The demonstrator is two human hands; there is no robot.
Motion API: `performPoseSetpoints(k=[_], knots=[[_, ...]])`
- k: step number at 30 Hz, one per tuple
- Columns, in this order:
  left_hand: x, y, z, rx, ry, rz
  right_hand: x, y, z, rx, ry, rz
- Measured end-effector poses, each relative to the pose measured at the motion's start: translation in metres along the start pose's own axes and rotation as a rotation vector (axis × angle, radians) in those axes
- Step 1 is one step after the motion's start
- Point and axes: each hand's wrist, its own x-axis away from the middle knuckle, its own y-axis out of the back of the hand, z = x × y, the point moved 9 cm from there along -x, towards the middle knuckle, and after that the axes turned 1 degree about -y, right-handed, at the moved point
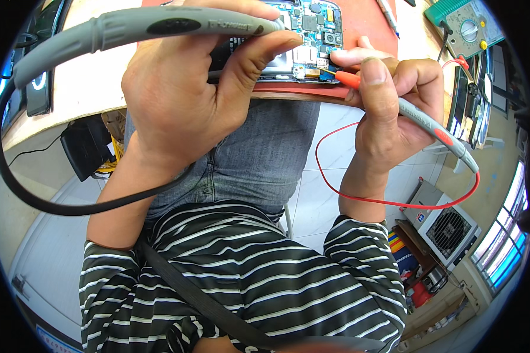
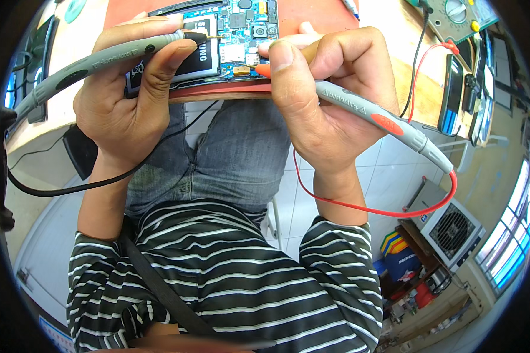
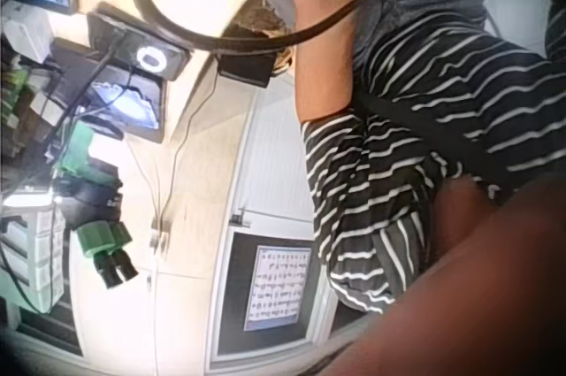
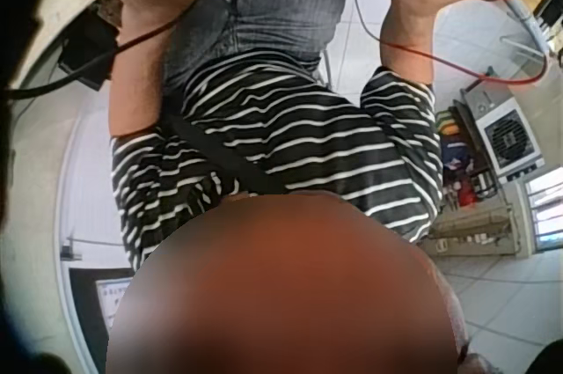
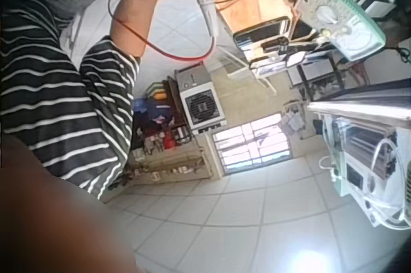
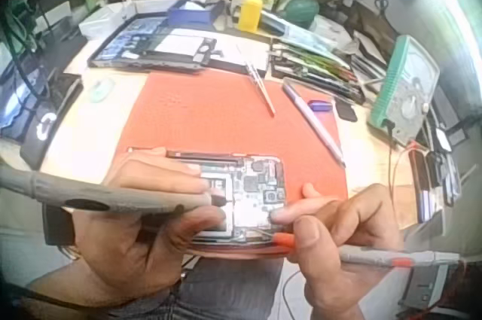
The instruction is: The person uses a multimeter to probe various points on a disassembled smartphone motherboard. They hold the device steady with one hand while moving the probes with the other, occasionally switching probes and repositioning the board on the workbench.
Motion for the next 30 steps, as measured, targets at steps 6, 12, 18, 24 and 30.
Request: performPoseSetpoints(k=[6,12,18,24,30], knots=[[-0.0005,0.0011,-0.0026,-0.011,-0.026,-0.007,0.0007,-0.0014,-0.0006,-0.027,-0.001,0.018],[0.0001,0.0009,-0.0023,-0.042,0.026,-0.014,0.0008,-0.0015,-0.0011,-0.023,-0.007,0.028],[-0.002,0.002,-0.0049,-0.06,-0.06,-0.009,0.0006,-0.0023,-0.0006,-0.04,0.022,0.02],[0.0017,0.0009,0.0003,-0.01,0.025,-0.005,0.0005,-0.0012,-0.0017,-0.022,0.005,0.021],[0.0003,0.0016,-0.0012,-0.027,0.0,-0.015,0.0011,-0.0011,-0.0025,-0.032,0.006,0.025]])
